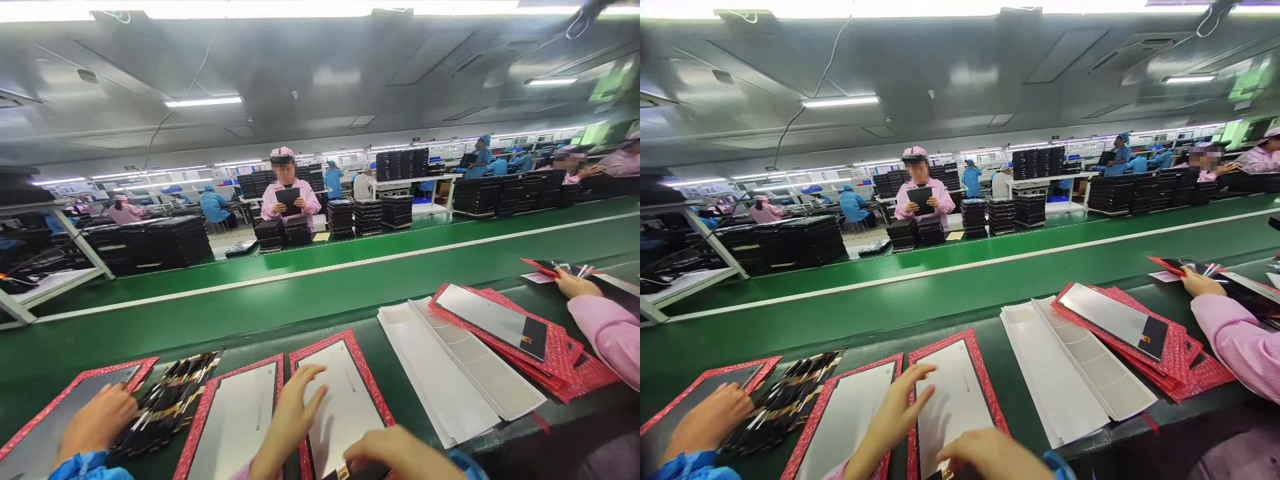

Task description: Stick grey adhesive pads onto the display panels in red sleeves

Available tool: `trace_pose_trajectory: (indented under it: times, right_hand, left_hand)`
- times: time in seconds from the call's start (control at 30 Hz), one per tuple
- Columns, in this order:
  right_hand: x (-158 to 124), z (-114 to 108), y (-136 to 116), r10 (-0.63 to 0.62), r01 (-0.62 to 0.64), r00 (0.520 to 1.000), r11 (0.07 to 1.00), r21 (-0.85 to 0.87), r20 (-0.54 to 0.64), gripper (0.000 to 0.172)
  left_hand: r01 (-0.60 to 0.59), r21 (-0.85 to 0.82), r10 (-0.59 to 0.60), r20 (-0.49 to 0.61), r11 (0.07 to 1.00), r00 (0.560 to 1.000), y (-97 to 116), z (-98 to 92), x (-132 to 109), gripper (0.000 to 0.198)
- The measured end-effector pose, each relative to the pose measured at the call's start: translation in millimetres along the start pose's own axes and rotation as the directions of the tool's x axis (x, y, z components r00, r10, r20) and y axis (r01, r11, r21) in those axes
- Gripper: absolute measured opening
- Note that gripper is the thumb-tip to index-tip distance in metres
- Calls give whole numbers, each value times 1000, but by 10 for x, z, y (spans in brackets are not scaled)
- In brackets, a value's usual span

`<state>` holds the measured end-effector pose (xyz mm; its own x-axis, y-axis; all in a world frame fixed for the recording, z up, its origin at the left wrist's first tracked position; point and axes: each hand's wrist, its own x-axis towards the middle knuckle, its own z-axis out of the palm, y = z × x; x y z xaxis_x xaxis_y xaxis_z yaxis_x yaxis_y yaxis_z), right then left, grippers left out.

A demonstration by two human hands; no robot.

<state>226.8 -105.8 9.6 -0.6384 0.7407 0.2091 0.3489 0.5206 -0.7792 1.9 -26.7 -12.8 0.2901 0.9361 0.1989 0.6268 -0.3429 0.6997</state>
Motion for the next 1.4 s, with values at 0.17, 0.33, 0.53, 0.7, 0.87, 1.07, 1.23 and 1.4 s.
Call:
trace_pose_trajectory:
  times: [0.17,0.33,0.53,0.7,0.87,1.07,1.23,1.4]
  right_hand:
    - [159,-998,515,126,-242,851,955,-168,-510,29]
    - [599,-1082,1629,146,-417,574,899,-134,-805,44]
    - [614,-887,2182,119,-436,488,892,-123,-865,34]
    - [612,-871,2214,124,-419,479,902,-101,-869,35]
    - [582,-913,2157,125,-387,441,920,-62,-889,33]
    - [526,-973,2092,109,-334,449,941,-53,-887,29]
    - [492,-1012,2099,131,-310,469,950,-24,-873,32]
    - [473,-1069,2149,170,-310,495,951,9,-852,37]
  left_hand:
    - [98,-282,-33,226,954,974,557,818,1265,29]
    - [189,-270,-156,138,944,978,428,1460,1881,27]
    - [192,-242,-170,109,951,979,340,1750,2037,23]
    - [204,-278,-165,157,939,974,324,1779,2141,23]
    - [188,-403,-68,295,896,953,321,1754,2195,28]
    - [124,-495,56,334,860,941,324,1758,2258,28]
    - [35,-512,131,285,858,950,347,1785,2290,30]
    - [12,-458,133,281,889,950,338,1809,2292,32]
